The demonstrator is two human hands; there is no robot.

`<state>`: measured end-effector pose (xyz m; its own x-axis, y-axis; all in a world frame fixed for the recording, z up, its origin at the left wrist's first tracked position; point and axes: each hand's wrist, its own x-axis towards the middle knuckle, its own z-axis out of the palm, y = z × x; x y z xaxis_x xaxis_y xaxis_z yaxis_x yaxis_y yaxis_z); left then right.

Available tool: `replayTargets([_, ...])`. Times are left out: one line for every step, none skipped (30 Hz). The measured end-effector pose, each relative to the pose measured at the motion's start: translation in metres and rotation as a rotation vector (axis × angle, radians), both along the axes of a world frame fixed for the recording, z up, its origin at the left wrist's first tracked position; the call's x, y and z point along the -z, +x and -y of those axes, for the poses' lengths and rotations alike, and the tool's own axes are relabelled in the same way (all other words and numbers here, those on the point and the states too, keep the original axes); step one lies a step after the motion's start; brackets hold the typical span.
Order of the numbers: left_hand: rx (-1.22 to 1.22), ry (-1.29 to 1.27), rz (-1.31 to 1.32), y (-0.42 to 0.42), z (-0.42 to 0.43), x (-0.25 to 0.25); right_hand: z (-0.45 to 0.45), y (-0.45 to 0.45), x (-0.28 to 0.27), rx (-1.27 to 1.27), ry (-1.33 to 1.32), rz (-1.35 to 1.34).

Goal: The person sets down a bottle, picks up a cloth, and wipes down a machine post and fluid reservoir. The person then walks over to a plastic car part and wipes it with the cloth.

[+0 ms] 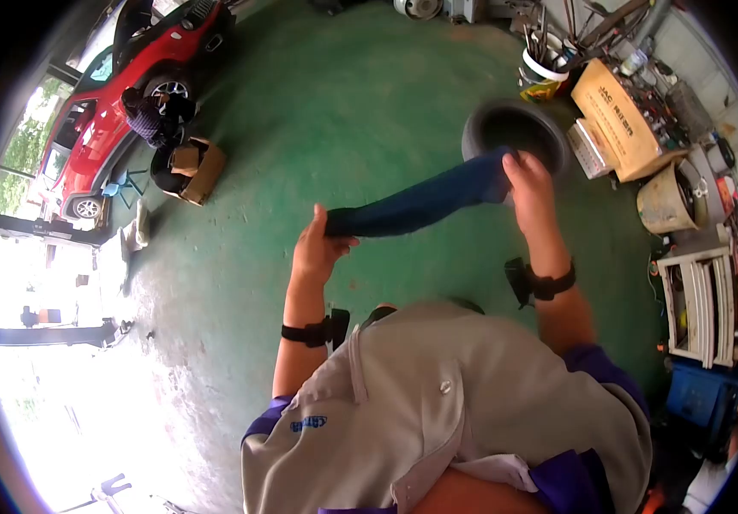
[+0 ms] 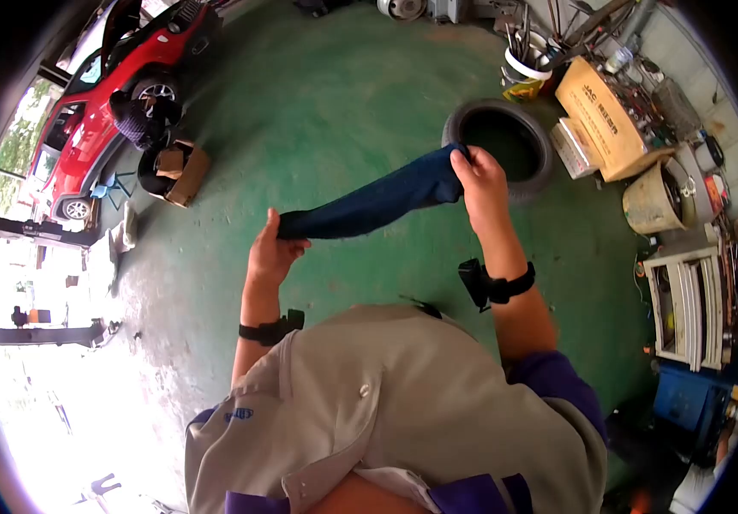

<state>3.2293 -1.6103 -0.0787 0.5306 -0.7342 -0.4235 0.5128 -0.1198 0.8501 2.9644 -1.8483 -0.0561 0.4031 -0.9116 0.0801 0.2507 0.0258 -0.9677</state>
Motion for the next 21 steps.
replayTargets([-0.030,-0.098,-0.097,0.007,0.012,0.001,0.011,0.004,-0.008,0.020,-0.014,-0.003])
replayTargets([-0.024,-0.210,-0.183,0.014,0.024,-0.001,0.016,0.006,-0.018,0.074,-0.019,-0.041])
replayTargets([-0.014,-0.319,-0.273,0.020,0.036,-0.005,0.027,0.006,-0.018,0.077,-0.023,-0.038])
replayTargets([-0.001,-0.423,-0.367,0.025,0.047,-0.008,0.036,0.007,-0.015,0.083,-0.022,-0.037])
replayTargets([0.038,-0.425,-0.294,0.029,0.063,-0.011,0.048,0.010,-0.011,0.094,-0.019,-0.037])
replayTargets([0.082,-0.425,-0.222,0.032,0.080,-0.017,0.060,0.016,-0.006,0.160,-0.071,0.003])
replayTargets([0.130,-0.422,-0.153,0.038,0.095,-0.019,0.071,0.020,-0.002,0.197,-0.131,-0.001])
replayTargets([0.212,-0.263,0.041,0.048,0.108,-0.019,0.082,0.022,0.000,0.237,-0.192,-0.010])
replayTargets([0.293,-0.115,0.236,0.063,0.120,-0.020,0.093,0.026,-0.005,0.276,-0.261,-0.022])
replayTargets([0.371,0.027,0.434,0.079,0.137,-0.017,0.105,0.030,-0.011,0.247,-0.231,0.003])
replayTargets([0.361,0.004,0.618,0.094,0.154,-0.007,0.116,0.034,-0.019,0.217,-0.201,0.025])
replayTargets([0.345,-0.020,0.800,0.108,0.173,0.000,0.126,0.040,-0.024,0.186,-0.169,0.048])
replayTargets([0.314,-0.055,0.980,0.120,0.194,0.006,0.140,0.042,-0.025,0.147,-0.163,0.025])
replayTargets([0.257,-0.178,0.921,0.132,0.217,0.011,0.157,0.039,-0.025,0.105,-0.155,0.003])
replayTargets([0.197,-0.297,0.855,0.137,0.241,0.001,0.174,0.042,-0.031,0.059,-0.145,-0.021])
replayTargets([0.130,-0.405,0.777,0.143,0.260,-0.002,0.190,0.048,-0.035,0.000,-0.143,0.057])
replayTargets([0.194,-0.510,0.552,0.156,0.278,0.002,0.205,0.055,-0.039,-0.059,-0.121,0.111])
replayTargets([0.255,-0.611,0.325,0.174,0.301,0.006,0.219,0.065,-0.051,-0.116,-0.100,0.167])
replayTargets([0.315,-0.712,0.098,0.186,0.328,0.008,0.233,0.072,-0.060,-0.172,-0.083,0.226])
replayTargets([0.297,-0.690,0.034,0.196,0.357,0.010,0.247,0.084,-0.065,-0.224,-0.139,0.275])
replayTargets([0.298,-0.621,0.006,0.206,0.388,0.012,0.263,0.093,-0.069,-0.203,-0.084,0.224])
